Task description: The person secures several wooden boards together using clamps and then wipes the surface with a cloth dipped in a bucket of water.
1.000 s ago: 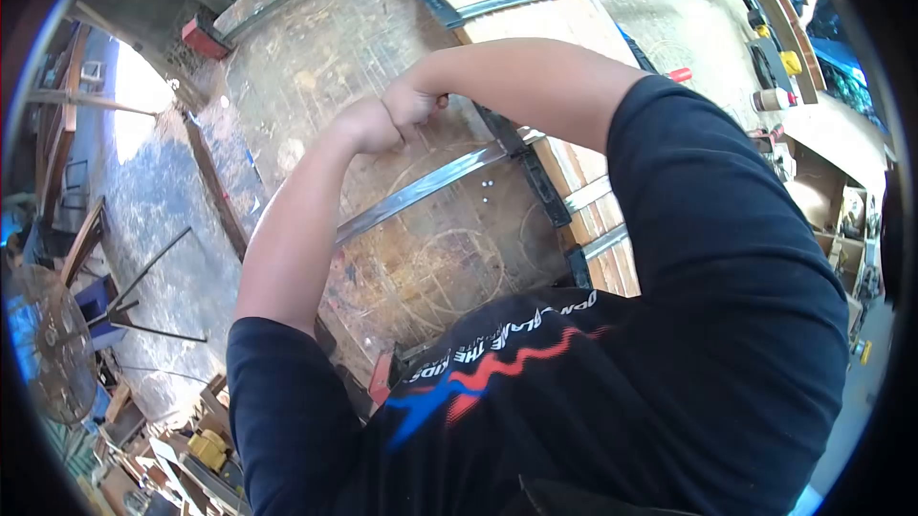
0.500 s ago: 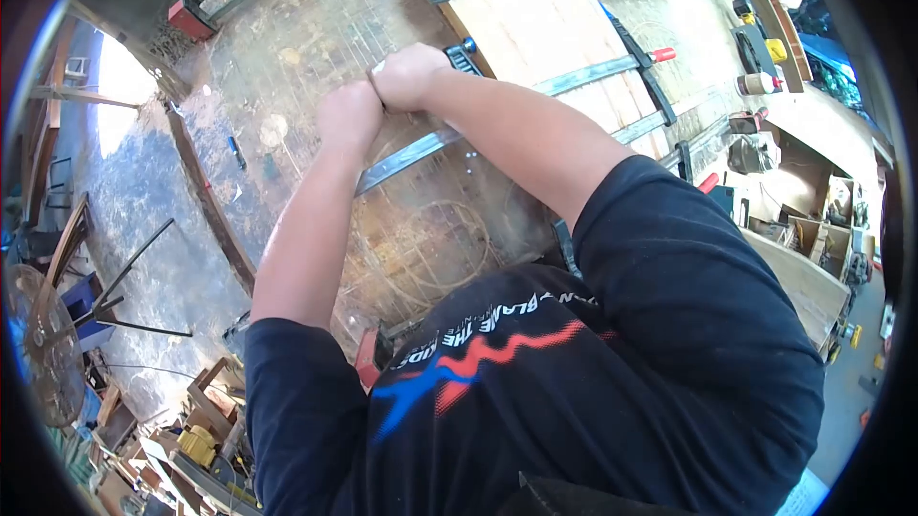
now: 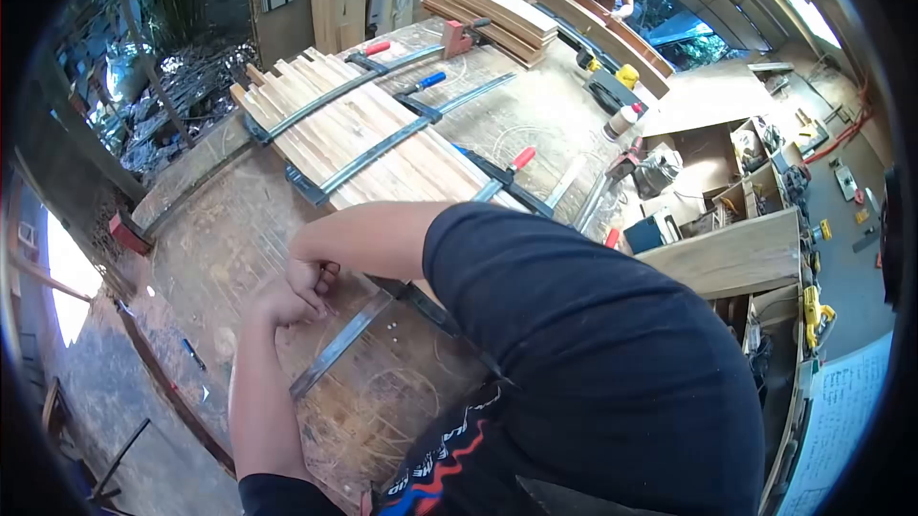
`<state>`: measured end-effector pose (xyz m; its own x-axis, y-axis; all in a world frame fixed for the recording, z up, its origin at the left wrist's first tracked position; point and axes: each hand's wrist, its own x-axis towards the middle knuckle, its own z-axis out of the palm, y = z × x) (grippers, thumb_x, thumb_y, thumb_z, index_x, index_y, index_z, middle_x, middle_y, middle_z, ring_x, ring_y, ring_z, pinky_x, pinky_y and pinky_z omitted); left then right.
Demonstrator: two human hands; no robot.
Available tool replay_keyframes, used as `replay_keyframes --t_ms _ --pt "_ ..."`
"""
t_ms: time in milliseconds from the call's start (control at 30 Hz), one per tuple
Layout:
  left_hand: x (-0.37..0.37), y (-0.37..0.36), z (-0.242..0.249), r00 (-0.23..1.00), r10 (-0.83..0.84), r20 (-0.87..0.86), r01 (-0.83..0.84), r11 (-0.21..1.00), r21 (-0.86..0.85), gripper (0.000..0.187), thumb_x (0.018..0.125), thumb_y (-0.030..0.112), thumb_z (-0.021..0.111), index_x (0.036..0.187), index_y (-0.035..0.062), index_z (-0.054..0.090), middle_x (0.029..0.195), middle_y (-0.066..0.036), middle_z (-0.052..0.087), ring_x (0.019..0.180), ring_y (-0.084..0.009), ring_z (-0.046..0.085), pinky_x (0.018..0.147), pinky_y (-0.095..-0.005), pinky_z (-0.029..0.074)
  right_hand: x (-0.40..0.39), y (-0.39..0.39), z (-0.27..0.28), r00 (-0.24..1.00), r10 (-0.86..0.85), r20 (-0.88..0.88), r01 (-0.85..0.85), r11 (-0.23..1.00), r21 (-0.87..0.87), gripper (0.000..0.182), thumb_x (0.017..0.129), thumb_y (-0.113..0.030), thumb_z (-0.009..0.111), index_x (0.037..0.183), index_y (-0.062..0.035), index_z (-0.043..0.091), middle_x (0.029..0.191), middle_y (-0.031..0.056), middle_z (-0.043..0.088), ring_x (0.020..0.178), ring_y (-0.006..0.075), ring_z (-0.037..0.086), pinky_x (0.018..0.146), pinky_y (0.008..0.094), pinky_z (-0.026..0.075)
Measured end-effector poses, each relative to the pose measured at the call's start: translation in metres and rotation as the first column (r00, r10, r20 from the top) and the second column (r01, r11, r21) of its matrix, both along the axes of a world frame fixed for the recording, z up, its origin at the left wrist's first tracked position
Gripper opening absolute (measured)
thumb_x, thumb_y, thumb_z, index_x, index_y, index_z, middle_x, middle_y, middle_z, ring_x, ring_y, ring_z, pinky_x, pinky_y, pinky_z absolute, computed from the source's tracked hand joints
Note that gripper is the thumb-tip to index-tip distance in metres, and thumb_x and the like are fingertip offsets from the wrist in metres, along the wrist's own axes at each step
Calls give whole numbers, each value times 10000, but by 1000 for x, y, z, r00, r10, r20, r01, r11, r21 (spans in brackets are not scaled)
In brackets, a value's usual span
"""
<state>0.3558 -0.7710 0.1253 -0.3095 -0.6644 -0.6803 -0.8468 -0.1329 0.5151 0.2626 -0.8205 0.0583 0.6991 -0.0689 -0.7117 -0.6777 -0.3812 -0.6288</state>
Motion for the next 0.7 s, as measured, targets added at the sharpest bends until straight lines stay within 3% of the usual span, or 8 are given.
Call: replay_keyframes --t_ms 33,133,233,300,333,433,533,700 --pt "2 2 -9 1000 6 -26 -5 999 41 427 691 161 894 1091 155 743 840 -48 730 671 -165 687 503 -367 545 2 1 -4 999 12 36 -12 1000 -8 318 802 -191 740 1077 -32 738 1127 161 720 1045 262 661 929 408 510" --pt "14 -1 -58 958 -232 -169 188 952 -242 373 734 186 856 1070 73 740 917 -105 756 835 -293 732 711 -412 577 6 6 -12 988 50 144 -40 996 -74 312 817 -197 727 1082 -32 737 1146 164 714 1067 261 655 938 402 505" --pt "16 16 -39 995 18 103 12 959 -284 323 780 177 787 1071 49 737 963 -157 752 922 -351 722 781 -429 567 -4 -4 -17 965 48 257 0 983 -182 307 832 -202 713 1086 -32 737 1165 167 708 1089 261 649 947 397 500" --pt "-7 28 -24 956 149 253 -55 938 -344 297 810 172 741 1072 33 736 994 -192 749 979 -390 715 828 -441 561 -17 -13 -24 952 138 272 -17 915 -402 286 871 -201 662 1102 -52 742 1202 203 693 1120 306 652 950 407 497" --pt "-8 35 -21 958 166 232 -66 921 -385 255 829 164 701 1044 33 744 1001 -208 741 982 -394 712 824 -452 564 -23 -6 -26 947 176 270 -16 862 -506 280 891 -201 637 1109 -62 745 1221 221 686 1136 329 653 952 412 495" --pt "-9 48 -17 956 236 171 -118 850 -513 227 871 168 619 991 34 757 1013 -235 727 983 -405 706 817 -479 570 -43 36 68 997 -74 5 62 794 -604 305 875 -220 647 1115 -61 748 1197 204 702 1126 316 668 939 381 517" --pt "-18 51 -27 942 295 158 -142 779 -611 249 878 208 608 982 33 752 1010 -228 731 960 -413 708 811 -486 573 -49 55 87 969 -236 71 224 722 -654 297 882 -243 629 1099 -89 761 1163 161 729 1093 303 697 913 401 544" --pt "-14 58 -37 945 257 204 -61 747 -662 226 859 203 621 931 31 747 968 -231 732 900 -413 715 772 -485 579 -53 71 89 947 -318 41 253 661 -707 311 866 -230 646 1120 -96 764 1168 113 736 1079 275 706 893 404 559"
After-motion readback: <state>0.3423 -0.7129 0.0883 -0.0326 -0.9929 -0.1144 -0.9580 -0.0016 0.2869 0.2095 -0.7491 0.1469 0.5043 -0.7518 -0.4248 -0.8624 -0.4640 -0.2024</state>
